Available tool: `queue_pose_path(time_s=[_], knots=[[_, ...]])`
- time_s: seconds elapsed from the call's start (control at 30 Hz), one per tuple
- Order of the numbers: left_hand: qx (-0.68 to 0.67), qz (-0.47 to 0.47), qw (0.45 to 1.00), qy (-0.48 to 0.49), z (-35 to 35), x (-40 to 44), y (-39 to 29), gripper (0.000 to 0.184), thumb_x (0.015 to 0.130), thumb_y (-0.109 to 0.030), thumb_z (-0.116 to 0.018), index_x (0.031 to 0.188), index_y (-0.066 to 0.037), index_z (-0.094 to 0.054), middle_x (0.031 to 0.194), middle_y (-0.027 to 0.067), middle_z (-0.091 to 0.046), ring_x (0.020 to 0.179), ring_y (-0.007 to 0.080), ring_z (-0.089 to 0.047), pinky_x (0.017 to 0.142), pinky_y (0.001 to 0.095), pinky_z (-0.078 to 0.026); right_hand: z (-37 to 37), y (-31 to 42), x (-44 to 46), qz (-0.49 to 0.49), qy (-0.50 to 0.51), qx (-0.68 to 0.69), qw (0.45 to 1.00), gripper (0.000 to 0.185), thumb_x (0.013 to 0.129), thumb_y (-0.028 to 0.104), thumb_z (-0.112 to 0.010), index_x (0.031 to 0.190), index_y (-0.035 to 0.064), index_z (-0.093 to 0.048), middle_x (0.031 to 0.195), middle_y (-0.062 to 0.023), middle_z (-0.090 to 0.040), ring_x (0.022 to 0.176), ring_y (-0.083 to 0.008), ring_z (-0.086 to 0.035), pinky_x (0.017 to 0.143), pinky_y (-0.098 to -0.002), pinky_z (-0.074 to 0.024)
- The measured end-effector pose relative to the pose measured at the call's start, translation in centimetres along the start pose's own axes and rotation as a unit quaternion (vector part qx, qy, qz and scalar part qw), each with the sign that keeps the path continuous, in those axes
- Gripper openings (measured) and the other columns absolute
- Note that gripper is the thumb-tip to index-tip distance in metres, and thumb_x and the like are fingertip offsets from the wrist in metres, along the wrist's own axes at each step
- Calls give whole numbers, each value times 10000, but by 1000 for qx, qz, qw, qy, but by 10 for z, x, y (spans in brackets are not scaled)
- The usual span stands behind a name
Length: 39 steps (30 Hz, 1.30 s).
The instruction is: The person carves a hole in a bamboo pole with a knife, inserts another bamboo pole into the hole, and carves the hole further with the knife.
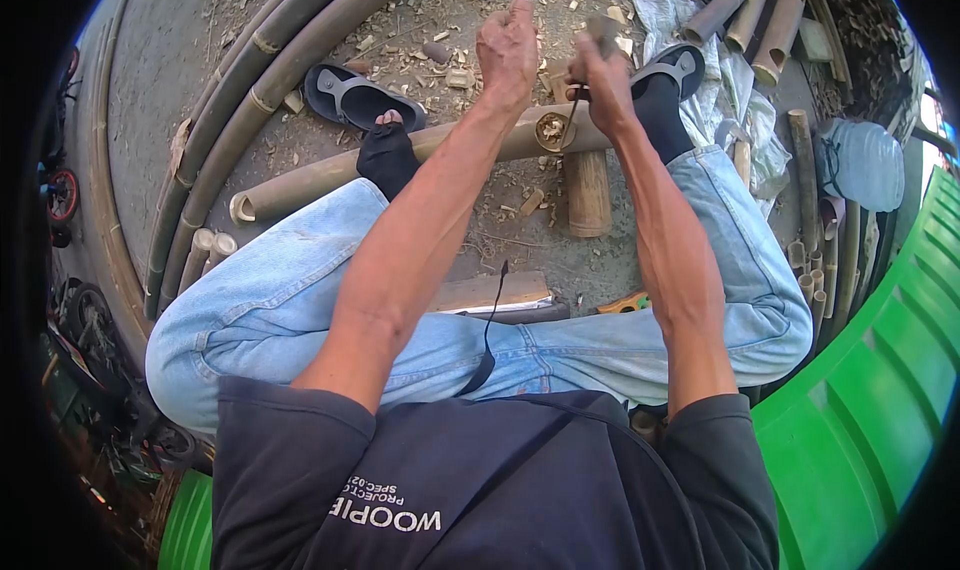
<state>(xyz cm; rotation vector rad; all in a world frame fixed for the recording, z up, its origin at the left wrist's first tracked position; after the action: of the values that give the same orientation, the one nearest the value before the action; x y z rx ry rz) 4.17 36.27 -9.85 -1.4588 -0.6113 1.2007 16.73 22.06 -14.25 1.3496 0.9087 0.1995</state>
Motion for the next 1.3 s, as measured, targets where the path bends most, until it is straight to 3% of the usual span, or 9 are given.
queue_pose_path(time_s=[0.27,0.47,0.5,0.6,0.73,0.87,1.0,1.23,1.3], knots=[[-88,149,951,-256,86,-5,74,559,831,-230,-780,1200,102,-521,1135,274,-659,980,328,-706,875,440,-557,-168,-31,26,52,395,-395,828,366,882,294,-706,830,-67,-681,655,-87,-627,490,-171,-531,442,-364,-396],[-179,12,980,-82,28,43,64,448,793,-182,-762,1076,53,-505,922,142,-619,803,224,-623,778,382,-539,-124,-1,31,43,223,-472,852,337,881,216,-707,1000,-99,-682,830,-149,-706,787,-171,-643,645,-383,-521],[-168,0,986,-1,7,49,52,464,783,-186,-769,1088,54,-514,935,147,-636,820,230,-637,780,382,-545,-121,19,31,221,183,-443,849,312,893,208,-701,959,-97,-686,771,-143,-702,710,-169,-655,581,-370,-515],[-107,-38,988,101,-29,47,28,495,772,-199,-782,1117,55,-534,950,132,-661,837,222,-649,767,368,-556,-83,37,22,97,64,-415,902,300,904,200,-690,924,-99,-677,728,-126,-696,635,-168,-663,516,-355,-499],[-14,-89,973,211,-64,33,0,556,759,-258,-763,1155,69,-549,1031,213,-708,935,279,-702,817,383,-578,-49,40,20,283,-21,-422,861,287,922,187,-667,817,-81,-664,623,-98,-649,554,-151,-641,462,-343,-469],[37,-97,930,354,-118,-5,-13,544,772,-316,-774,1156,15,-577,1056,188,-702,969,266,-683,843,383,-563,2,41,-19,197,-127,-276,932,284,941,214,-675,866,-59,-655,635,-58,-639,551,-146,-627,448,-336,-462],[158,-176,875,423,-151,-58,-20,579,777,-339,-741,1206,11,-572,1112,241,-716,1040,394,-694,921,437,-542,49,14,-53,251,-246,-81,933,417,966,335,-712,1136,-25,-588,1071,-91,-659,982,-122,-626,786,-318,-549],[102,15,992,-70,29,-19,-13,441,776,-218,-741,1107,30,-591,971,222,-726,870,345,-732,788,443,-584,-86,27,-8,119,149,-166,968,365,888,348,-710,929,-10,-652,821,-75,-653,744,-138,-587,648,-334,-499],[6,122,972,-202,69,-9,32,395,768,-202,-741,1052,43,-615,922,203,-725,844,327,-726,792,433,-575,-127,-16,15,75,303,-382,870,349,869,349,-695,837,4,-656,706,-52,-616,628,-136,-550,552,-321,-454]])
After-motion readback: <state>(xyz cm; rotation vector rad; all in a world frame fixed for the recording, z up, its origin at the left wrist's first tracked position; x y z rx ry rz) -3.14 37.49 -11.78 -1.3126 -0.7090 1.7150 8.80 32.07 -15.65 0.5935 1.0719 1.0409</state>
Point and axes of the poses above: each hand's wrist, its own x-axis towards the middle knuckle, its own z-axis out of the back of the hand, y = z × x, the point moved 9 cm from there along x, towards the middle knuckle
